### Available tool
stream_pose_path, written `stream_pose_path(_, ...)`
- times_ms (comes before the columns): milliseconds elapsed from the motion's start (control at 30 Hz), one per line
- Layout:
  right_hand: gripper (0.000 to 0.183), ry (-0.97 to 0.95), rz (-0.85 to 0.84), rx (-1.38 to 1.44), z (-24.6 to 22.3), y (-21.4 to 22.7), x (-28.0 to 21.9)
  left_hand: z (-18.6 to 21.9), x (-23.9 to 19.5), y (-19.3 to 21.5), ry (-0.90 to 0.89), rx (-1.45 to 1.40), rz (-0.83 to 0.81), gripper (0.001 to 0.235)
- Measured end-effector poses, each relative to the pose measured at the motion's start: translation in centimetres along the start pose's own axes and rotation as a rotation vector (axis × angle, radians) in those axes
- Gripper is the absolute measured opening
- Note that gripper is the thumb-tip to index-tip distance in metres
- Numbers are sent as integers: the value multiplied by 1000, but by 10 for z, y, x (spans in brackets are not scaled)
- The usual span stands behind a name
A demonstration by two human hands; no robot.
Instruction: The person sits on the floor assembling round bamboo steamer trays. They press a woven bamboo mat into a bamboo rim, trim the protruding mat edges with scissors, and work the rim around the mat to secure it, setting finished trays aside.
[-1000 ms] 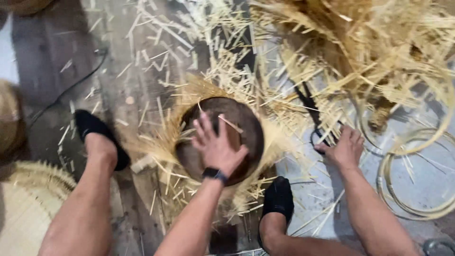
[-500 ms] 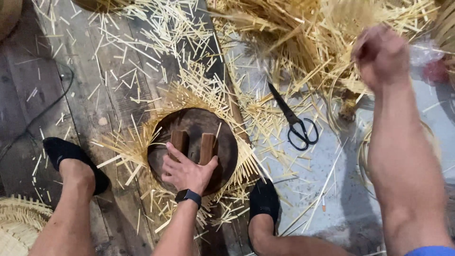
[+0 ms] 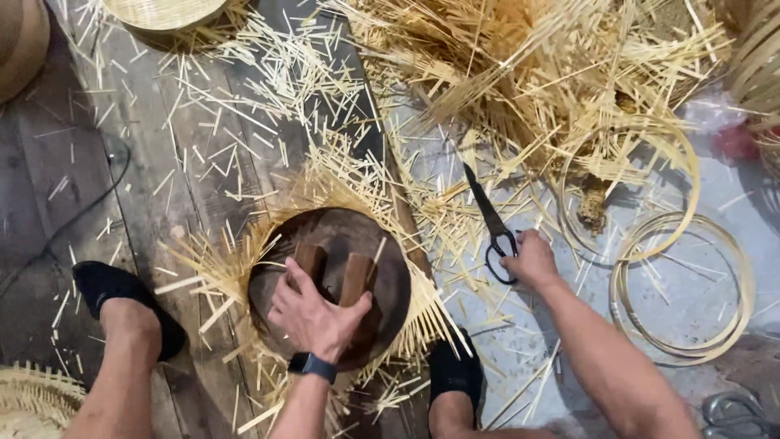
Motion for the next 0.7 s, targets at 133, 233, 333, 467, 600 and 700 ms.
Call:
stream_pose_path(133, 37, -187, -401, 48, -29, 28, -17, 24, -14, 34, -206, -65, 150, 147)
stream_pose_path(233, 30, -182, -574, 395, 6, -8, -48, 29, 9, 2, -149, 2, -61, 145)
stream_pose_path(333, 50, -38, -347, 41, -63, 63, -88, 21, 8, -4, -156, -54, -107, 145)
stream_pose_path(467, 56, 268, -44, -104, -114, 78, -81, 25, -3, -8, -156, -112, -43, 149)
stream_pose_path(600, 63, 424, -45, -422, -165, 61, -53, 29, -9, -9, -131, -63, -122, 151)
stream_pose_path(700, 59, 362, -150, -522, -179, 54, -36, 29, -7, -8, -135, -52, -118, 151)
Point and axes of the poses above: each hand's wrist, its own x-axis towards the middle knuckle, its own y-axis out of the back of the hand, z = x × y, the point moved 4 cm from there along x, towards the middle knuckle, and after that the axes turned 1 degree about z, right-handed, at the moved point
